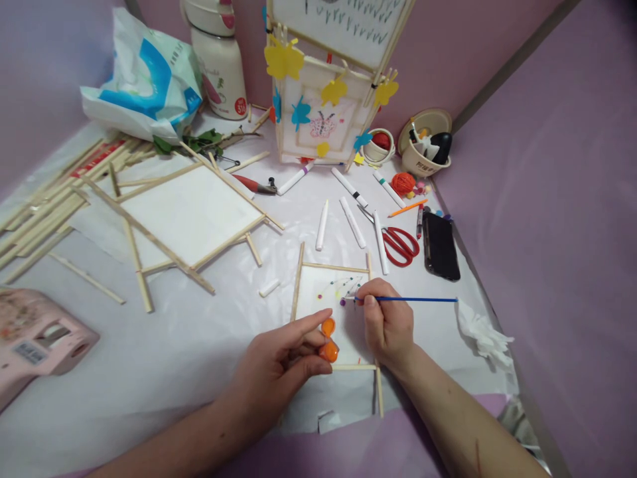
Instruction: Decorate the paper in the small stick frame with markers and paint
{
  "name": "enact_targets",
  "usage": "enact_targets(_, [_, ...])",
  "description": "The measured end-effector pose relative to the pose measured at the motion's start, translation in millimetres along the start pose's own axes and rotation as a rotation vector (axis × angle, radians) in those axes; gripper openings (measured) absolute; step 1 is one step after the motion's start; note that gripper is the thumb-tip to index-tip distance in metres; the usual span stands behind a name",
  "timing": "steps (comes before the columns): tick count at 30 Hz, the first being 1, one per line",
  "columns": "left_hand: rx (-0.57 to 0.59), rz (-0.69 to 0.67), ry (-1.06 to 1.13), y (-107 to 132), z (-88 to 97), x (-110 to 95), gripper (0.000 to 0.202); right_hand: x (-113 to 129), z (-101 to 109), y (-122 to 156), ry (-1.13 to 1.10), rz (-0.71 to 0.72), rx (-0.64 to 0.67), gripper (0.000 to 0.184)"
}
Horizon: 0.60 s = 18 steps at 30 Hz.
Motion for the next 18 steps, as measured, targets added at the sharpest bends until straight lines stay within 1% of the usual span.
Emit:
enact_targets(3, [0.003,0.014,0.006,-0.8,-0.2,-0.5,0.052,-1.2,-0.4,0.6,0.017,0.002,-0.003,0.016])
enact_targets(14, [0.012,0.000,0.016,-0.7,-0.3,-1.3,0.052,0.4,0.1,0.2,0.008,-0.003,0.009,0.016])
enact_targets(18, [-0.002,0.000,0.013,-2.5,-0.1,-3.0,0.052,1.3,0.8,-0.8,-0.001,-0.002,-0.001,0.017])
Point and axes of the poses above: each hand's wrist, its own y-axis away from the middle knuckle, its own z-axis out of the back of the hand, x = y × z, the point moved 5 cm from there along -y, towards the middle knuckle, and after that the axes turned 2 degrees about y, right-handed, at the moved point
